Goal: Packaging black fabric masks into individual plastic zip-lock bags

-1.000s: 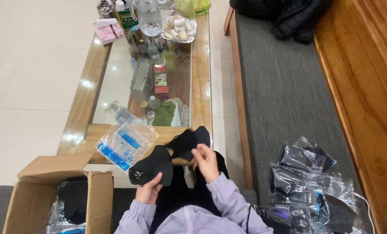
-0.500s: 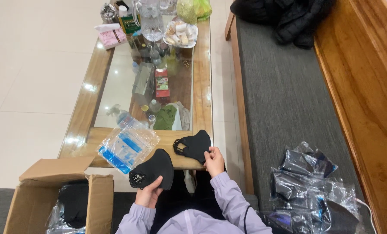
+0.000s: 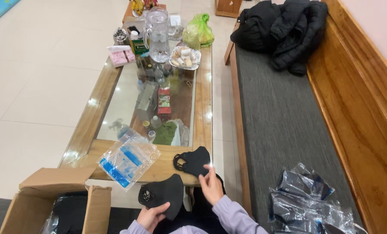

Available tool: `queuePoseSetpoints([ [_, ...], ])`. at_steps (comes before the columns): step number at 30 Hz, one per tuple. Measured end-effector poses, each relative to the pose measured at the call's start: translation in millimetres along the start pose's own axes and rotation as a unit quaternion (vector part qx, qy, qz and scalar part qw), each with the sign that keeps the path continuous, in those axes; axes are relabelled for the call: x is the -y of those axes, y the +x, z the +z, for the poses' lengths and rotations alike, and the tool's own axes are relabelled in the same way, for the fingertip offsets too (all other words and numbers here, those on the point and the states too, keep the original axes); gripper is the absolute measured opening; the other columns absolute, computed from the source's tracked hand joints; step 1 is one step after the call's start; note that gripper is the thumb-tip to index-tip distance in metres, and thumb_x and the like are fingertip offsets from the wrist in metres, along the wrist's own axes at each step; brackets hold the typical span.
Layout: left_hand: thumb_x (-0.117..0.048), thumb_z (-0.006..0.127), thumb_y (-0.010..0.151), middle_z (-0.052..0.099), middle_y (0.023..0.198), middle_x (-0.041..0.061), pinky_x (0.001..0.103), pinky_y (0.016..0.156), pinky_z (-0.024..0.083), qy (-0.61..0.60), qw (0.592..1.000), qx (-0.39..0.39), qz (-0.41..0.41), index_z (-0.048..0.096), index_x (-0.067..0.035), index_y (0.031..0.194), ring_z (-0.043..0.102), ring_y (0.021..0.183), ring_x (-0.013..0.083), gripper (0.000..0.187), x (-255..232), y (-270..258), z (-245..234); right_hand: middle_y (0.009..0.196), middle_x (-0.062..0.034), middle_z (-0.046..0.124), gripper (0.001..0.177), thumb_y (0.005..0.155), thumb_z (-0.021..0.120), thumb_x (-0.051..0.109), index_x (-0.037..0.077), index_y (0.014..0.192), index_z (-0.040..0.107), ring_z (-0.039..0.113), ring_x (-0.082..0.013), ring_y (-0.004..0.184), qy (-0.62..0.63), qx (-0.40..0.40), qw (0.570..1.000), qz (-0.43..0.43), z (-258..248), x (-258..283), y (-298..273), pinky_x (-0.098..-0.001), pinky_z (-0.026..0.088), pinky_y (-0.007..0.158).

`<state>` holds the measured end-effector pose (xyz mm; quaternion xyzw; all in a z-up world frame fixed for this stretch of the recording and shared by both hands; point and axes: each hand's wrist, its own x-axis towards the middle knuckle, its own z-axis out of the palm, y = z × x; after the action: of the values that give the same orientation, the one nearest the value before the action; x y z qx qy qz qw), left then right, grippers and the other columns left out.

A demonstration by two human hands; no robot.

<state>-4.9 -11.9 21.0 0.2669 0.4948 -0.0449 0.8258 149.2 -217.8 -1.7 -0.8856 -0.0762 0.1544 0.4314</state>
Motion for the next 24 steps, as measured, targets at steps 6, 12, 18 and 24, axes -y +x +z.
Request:
queuePoseSetpoints([
  [6,0.018,0.066,0.087,0.067,0.137,0.028,0.054,0.101,0.053,-0.017,0.997,-0.004,-0.07,0.06,0.006,0.143,0.064,0.12,0.0443,0.058,-16.8,-33.8,14.3,0.085,0.0004,0.066,0.038,0.101,0.054,0.03,0.024,0.138,0.05,0.066,-0.0182,0.072,-0.054,0.137,0.981,-0.126,-24.8,6.4,-65.7,-0.035,0.049,0.072],
  [12,0.015,0.071,0.086,0.071,0.134,0.025,0.047,0.09,0.055,-0.013,0.996,0.002,-0.089,0.061,-0.001,0.146,0.068,0.113,0.0416,0.063,-25.4,-46.5,30.7,0.1,0.0101,0.067,0.042,0.101,0.051,0.041,0.027,0.14,0.052,0.062,-0.0106,0.073,-0.041,0.126,0.988,-0.081,-25.5,18.2,-81.0,-0.0275,0.049,0.073],
  [18,0.002,0.087,0.086,0.066,0.068,0.014,0.036,0.038,0.037,0.084,0.992,0.028,-0.095,0.079,-0.009,0.123,0.051,0.038,0.0283,0.04,-11.5,2.4,13.7,0.139,0.0027,0.065,0.062,0.099,0.044,0.051,0.027,0.155,0.042,0.068,-0.0104,0.112,0.099,0.07,0.993,0.007,-11.0,52.8,-66.9,-0.0268,0.048,0.099],
  [24,0.014,0.089,0.071,0.072,0.14,0.023,0.038,0.116,0.045,0.112,0.993,-0.012,0.03,0.066,0.006,0.143,0.066,0.129,0.0334,0.076,-16.1,-41.6,43.7,0.141,-0.0018,0.064,0.056,0.094,0.058,0.048,0.035,0.149,0.054,0.069,-0.015,0.123,0.104,0.037,0.993,-0.032,-4.1,49.7,-59.2,-0.0262,0.052,0.093],
])
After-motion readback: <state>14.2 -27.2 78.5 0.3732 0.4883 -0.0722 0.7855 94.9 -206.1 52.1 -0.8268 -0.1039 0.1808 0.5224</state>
